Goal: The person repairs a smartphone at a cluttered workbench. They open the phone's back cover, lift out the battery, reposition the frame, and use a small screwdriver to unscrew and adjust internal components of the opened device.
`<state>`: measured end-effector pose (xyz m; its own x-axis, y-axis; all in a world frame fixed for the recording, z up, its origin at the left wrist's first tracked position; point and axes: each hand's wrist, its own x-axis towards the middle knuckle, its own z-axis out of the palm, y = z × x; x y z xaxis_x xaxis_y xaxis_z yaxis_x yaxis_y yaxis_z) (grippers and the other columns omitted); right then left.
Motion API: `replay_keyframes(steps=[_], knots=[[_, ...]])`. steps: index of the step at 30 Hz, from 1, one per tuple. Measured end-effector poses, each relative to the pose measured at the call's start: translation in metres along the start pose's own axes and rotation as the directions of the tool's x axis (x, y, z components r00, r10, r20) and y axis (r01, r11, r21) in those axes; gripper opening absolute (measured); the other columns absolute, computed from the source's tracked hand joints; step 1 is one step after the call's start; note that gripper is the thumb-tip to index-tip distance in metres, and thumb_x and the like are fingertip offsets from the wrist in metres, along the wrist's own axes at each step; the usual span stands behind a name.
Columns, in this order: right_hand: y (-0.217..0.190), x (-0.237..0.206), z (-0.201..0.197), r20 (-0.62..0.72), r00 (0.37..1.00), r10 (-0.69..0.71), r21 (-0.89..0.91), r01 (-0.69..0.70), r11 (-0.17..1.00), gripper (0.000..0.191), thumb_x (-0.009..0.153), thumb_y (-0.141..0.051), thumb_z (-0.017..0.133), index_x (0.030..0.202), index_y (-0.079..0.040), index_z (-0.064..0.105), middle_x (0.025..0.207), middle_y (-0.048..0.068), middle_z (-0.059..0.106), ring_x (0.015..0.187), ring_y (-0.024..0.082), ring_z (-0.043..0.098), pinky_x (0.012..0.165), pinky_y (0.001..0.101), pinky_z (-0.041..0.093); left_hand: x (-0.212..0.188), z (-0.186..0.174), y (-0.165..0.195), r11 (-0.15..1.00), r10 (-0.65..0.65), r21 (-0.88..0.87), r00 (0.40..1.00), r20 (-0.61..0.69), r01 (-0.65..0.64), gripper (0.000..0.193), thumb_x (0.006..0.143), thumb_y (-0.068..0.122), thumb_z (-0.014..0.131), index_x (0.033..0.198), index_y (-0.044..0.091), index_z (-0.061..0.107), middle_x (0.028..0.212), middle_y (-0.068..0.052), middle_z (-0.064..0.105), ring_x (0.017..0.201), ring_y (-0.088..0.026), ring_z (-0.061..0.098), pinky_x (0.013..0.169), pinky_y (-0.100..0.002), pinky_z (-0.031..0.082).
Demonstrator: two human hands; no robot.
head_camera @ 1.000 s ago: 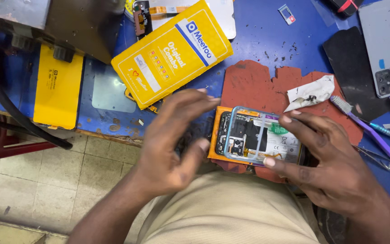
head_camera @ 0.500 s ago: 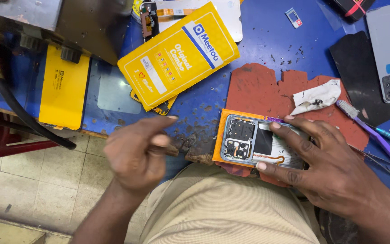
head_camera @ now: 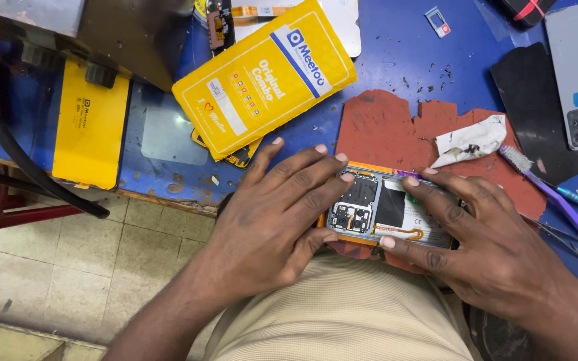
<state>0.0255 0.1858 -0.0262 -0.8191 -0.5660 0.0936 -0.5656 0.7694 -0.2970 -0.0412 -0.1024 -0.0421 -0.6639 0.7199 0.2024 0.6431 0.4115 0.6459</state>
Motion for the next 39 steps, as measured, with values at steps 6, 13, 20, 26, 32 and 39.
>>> replay_keyframes(steps=[6,13,20,26,32,39], knots=[[0.002,0.002,-0.002,-0.004,1.0,-0.025,-0.015,0.025,1.0,0.039,0.068,-0.035,0.078,0.107,-0.038,0.078,0.132,0.017,0.065,0.124,0.04,0.059,0.1,0.054,0.048,0.002,0.003,-0.002,0.999,-0.008,0.044,1.0,0.029,0.006,0.061,0.084,0.024,0.074,0.14,0.006,0.057,0.15,-0.01,0.054,0.147,-0.03,0.042,0.124,-0.06,0.021],[0.003,0.003,0.0,-0.021,1.0,-0.005,-0.023,0.004,1.0,0.03,0.073,-0.04,0.075,0.103,-0.037,0.078,0.133,0.015,0.066,0.126,0.038,0.058,0.103,0.0532,0.047,0.007,0.004,-0.001,0.999,0.0,0.048,1.0,0.027,-0.002,0.065,0.085,0.023,0.074,0.143,0.007,0.053,0.148,-0.011,0.054,0.145,-0.033,0.042,0.123,-0.059,0.022],[0.006,0.0,-0.001,-0.007,1.0,-0.002,-0.023,0.001,1.0,0.027,0.078,-0.041,0.073,0.104,-0.038,0.078,0.135,0.015,0.065,0.127,0.039,0.058,0.105,0.0531,0.046,0.01,0.005,0.002,0.996,-0.007,0.086,0.999,0.041,0.004,0.068,0.081,0.023,0.074,0.143,0.007,0.052,0.145,-0.011,0.055,0.142,-0.034,0.044,0.123,-0.06,0.023],[0.016,-0.005,-0.01,-0.098,0.995,-0.025,0.176,0.042,0.984,0.048,0.076,-0.036,0.081,0.122,-0.028,0.07,0.146,0.024,0.054,0.13,0.041,0.056,0.107,0.0522,0.047,0.01,0.006,0.001,0.997,0.0,0.078,1.0,0.015,-0.001,0.067,0.084,0.023,0.072,0.145,0.008,0.051,0.146,-0.01,0.055,0.143,-0.034,0.044,0.123,-0.059,0.023],[0.012,-0.009,-0.006,-0.064,0.998,0.006,0.082,-0.001,0.997,0.059,0.071,-0.037,0.083,0.126,-0.023,0.066,0.142,0.02,0.058,0.13,0.041,0.056,0.104,0.052,0.048,0.01,0.007,-0.001,0.999,-0.004,0.05,1.0,0.01,0.003,0.068,0.086,0.024,0.072,0.148,0.008,0.048,0.147,-0.01,0.054,0.145,-0.034,0.043,0.124,-0.059,0.023],[0.008,-0.002,-0.006,-0.004,0.999,0.04,0.016,-0.04,0.999,0.063,0.071,-0.037,0.082,0.127,-0.012,0.066,0.139,0.014,0.061,0.127,0.036,0.057,0.107,0.0477,0.048,0.005,0.003,-0.003,1.0,-0.013,-0.012,1.0,-0.002,0.013,0.078,0.082,0.023,0.075,0.152,0.009,0.043,0.153,-0.01,0.051,0.149,-0.034,0.041,0.126,-0.059,0.021]])
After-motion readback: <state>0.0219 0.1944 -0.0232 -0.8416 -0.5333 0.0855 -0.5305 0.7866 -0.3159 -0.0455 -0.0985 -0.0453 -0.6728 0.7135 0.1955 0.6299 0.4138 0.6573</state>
